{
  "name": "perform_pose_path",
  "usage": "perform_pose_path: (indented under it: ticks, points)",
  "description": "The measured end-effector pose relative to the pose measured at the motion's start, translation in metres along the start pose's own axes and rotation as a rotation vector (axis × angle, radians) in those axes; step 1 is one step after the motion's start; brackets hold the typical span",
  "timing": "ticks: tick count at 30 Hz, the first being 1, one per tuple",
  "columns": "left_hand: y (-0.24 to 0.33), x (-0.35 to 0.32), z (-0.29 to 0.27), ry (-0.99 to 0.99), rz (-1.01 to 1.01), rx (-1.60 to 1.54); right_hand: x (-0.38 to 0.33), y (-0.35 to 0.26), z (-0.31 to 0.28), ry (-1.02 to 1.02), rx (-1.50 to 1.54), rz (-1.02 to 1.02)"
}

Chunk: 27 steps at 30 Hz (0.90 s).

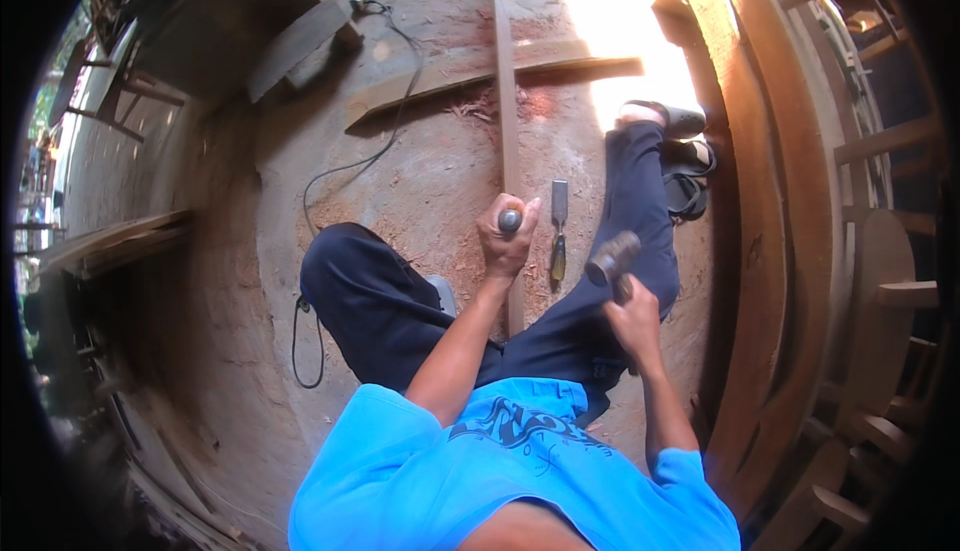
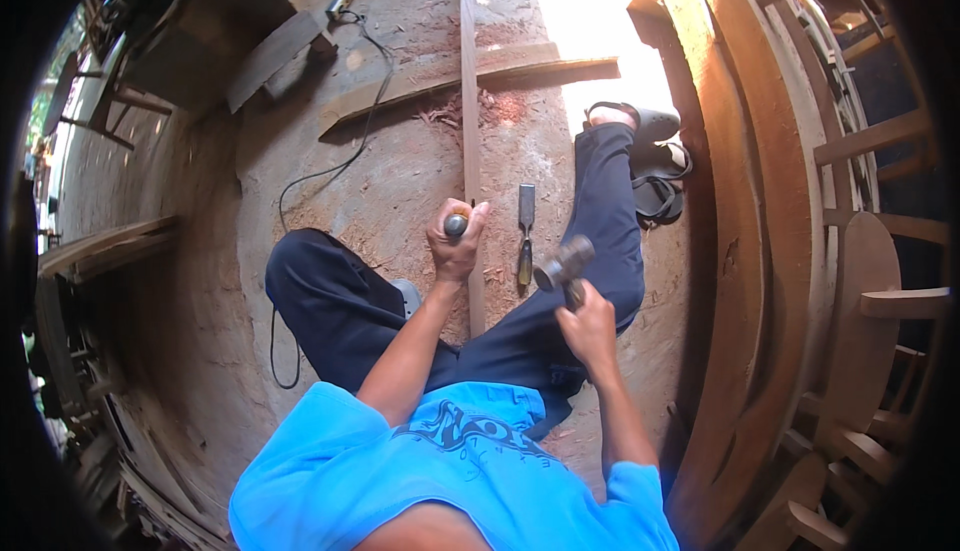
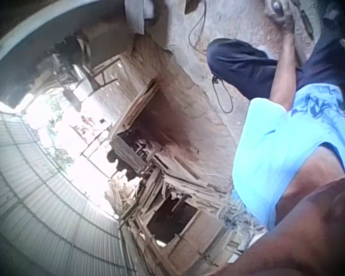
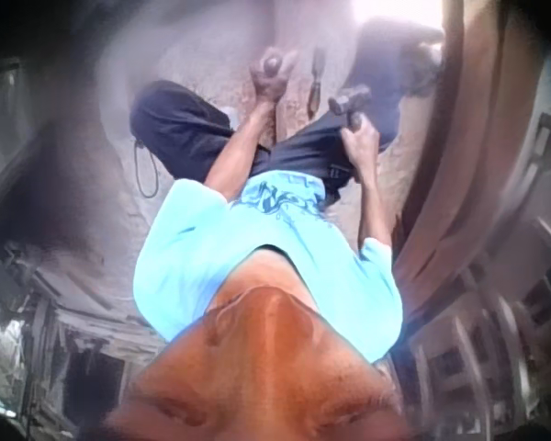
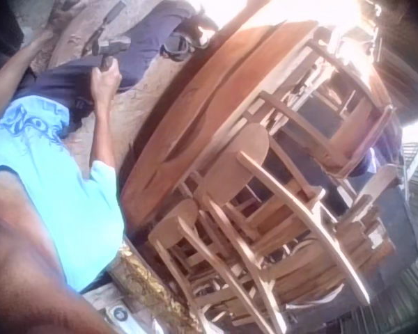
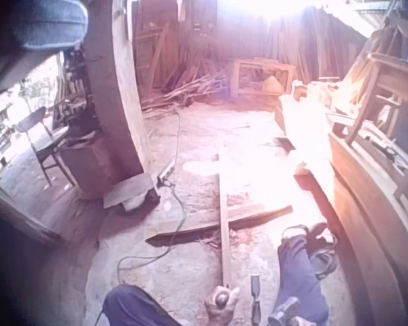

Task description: The person uses a power drill to fasten screws into a wooden frame, then switches to a hammer and chisel to adjust joints. The person sits on the floor during the task and works on the frame laid out on the ground.

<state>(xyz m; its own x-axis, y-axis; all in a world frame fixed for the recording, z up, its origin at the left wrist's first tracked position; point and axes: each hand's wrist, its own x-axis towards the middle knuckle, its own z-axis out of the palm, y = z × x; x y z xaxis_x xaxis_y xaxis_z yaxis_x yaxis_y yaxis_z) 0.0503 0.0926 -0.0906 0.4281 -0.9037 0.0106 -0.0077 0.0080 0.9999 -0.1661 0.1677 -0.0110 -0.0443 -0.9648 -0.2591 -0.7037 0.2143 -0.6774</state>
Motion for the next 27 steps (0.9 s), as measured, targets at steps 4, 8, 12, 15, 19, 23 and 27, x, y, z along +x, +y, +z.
perform_pose_path:
  ticks: [4,8,12,15,19,23,27]
  points:
    - [-0.013,0.016,0.005,-0.009,0.095,0.037,-0.037,0.054,0.006,0.085,0.099,0.327]
    - [-0.008,0.015,-0.006,-0.122,-0.015,-0.088,-0.044,0.077,0.01,0.044,0.319,0.424]
    - [0.002,0.037,-0.032,-0.582,-0.15,-0.136,-0.033,0.076,0.01,0.04,0.329,0.373]
    - [-0.001,0.048,-0.042,-0.696,-0.175,-0.087,-0.028,0.074,0.013,0.043,0.289,0.328]
    - [-0.01,0.027,-0.027,-0.453,-0.125,-0.111,-0.026,0.077,0.018,0.076,0.279,0.316]
    - [-0.013,-0.002,0.008,0.047,-0.014,-0.067,-0.029,0.075,0.019,0.099,0.278,0.339]
    - [-0.012,0.009,0.005,-0.025,0.046,-0.067,-0.027,0.069,0.017,0.104,0.196,0.378]
